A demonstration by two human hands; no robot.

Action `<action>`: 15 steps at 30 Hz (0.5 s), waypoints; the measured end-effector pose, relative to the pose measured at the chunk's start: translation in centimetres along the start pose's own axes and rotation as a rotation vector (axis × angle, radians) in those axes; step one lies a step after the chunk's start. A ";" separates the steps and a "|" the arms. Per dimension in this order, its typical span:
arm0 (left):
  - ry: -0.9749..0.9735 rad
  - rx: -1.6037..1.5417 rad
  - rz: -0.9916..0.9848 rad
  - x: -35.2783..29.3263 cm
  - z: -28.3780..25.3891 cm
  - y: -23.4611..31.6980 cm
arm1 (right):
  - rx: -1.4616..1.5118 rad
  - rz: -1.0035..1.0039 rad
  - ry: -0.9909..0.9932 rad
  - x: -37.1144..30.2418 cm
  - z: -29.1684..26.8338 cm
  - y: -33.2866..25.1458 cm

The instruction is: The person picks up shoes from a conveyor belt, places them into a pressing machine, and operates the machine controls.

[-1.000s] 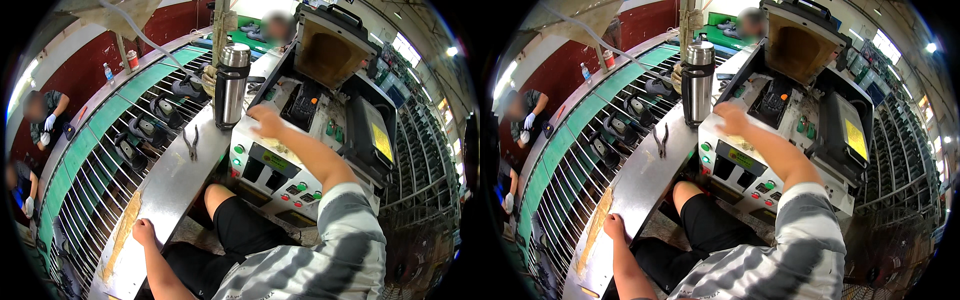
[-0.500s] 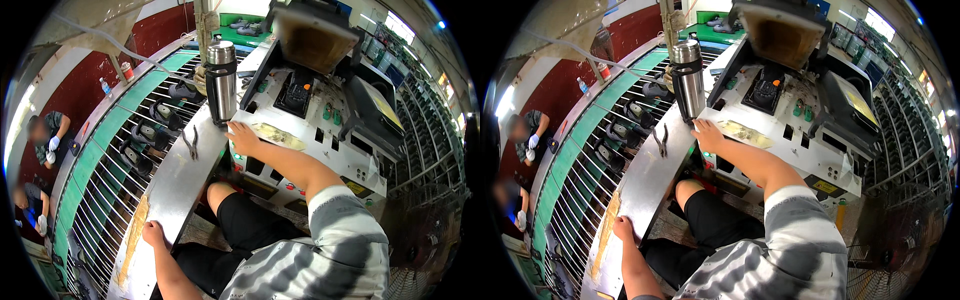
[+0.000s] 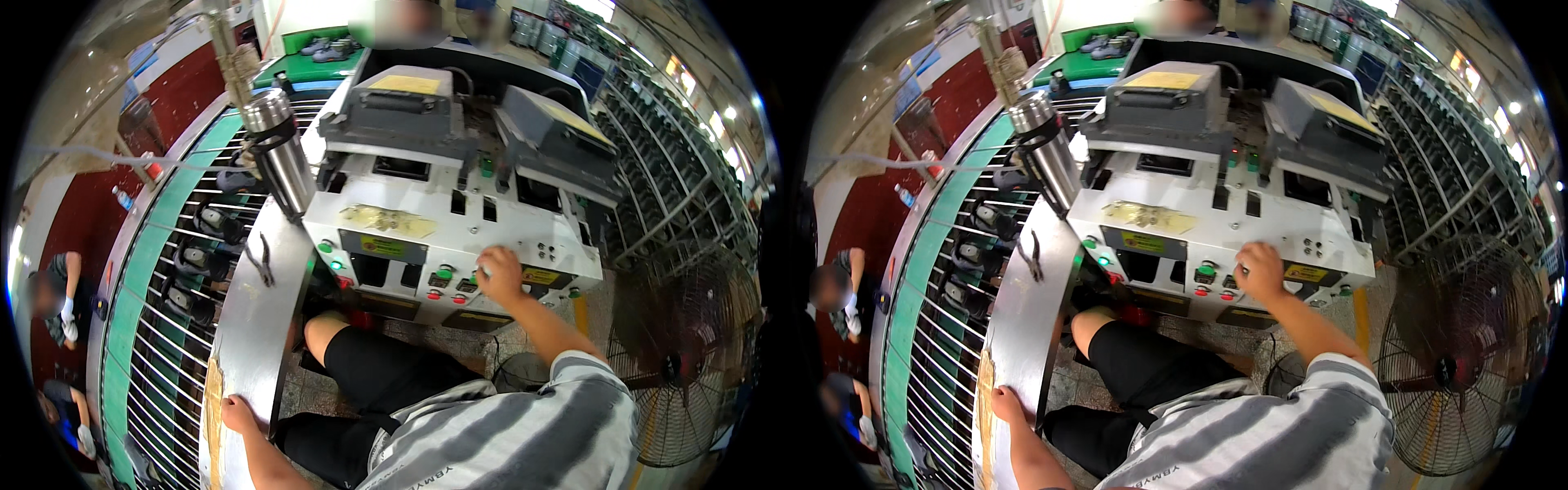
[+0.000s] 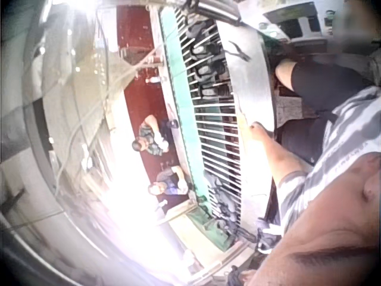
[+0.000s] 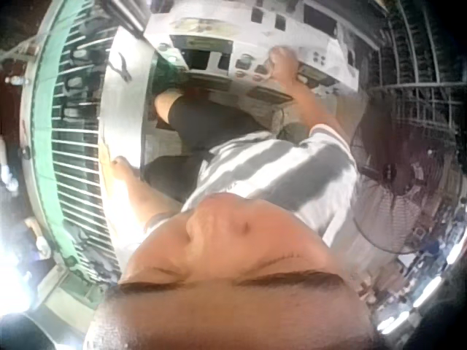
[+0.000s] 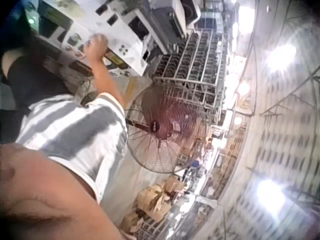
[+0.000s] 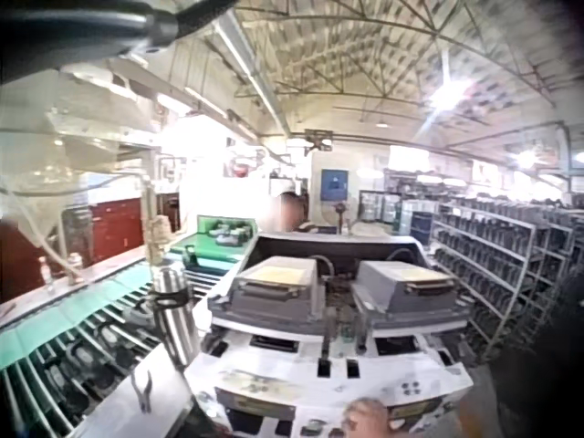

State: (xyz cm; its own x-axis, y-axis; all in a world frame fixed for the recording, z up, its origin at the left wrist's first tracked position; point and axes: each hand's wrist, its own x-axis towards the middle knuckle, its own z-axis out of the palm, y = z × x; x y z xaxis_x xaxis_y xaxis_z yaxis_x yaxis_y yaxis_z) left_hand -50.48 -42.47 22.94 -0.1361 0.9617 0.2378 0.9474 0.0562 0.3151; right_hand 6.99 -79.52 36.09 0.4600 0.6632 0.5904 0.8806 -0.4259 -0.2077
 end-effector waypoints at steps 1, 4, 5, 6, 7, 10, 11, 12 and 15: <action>-0.010 -0.001 -0.002 -0.1 0.0 0.0 | -0.088 0.064 0.028 0.4 -1.1 2.0; 0.019 0.019 0.017 0.3 0.2 -1.3 | -0.313 0.211 0.115 3.1 -2.6 9.0; 0.024 0.027 0.022 0.2 0.4 -1.6 | -0.370 0.257 0.163 4.4 -3.1 11.2; 0.029 0.030 0.024 0.1 0.6 -1.6 | -0.428 0.298 0.214 6.1 -3.7 13.3; 0.016 0.019 0.006 0.1 0.6 -1.5 | -0.446 0.430 0.208 7.8 -3.9 15.6; -0.010 0.011 -0.003 -0.1 -0.3 -0.8 | -0.389 0.799 0.213 13.5 -4.1 20.3; -0.004 0.004 -0.009 -0.2 -0.5 -0.7 | -0.407 0.833 0.235 15.1 -4.1 21.4; 0.006 -0.006 -0.017 -0.4 -0.5 -0.4 | -0.423 0.865 0.261 16.7 -4.4 21.8; 0.033 -0.015 -0.023 -0.6 -0.5 -0.6 | -0.428 0.988 0.188 18.4 -4.5 22.0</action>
State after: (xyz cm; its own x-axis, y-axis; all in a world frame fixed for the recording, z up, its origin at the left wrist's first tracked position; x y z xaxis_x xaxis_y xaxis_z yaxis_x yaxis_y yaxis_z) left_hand -51.11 -43.25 23.10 -0.1674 0.9509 0.2603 0.9396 0.0739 0.3341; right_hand 34.29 -79.49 45.88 0.8854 -0.1784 0.4292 0.0028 -0.9213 -0.3888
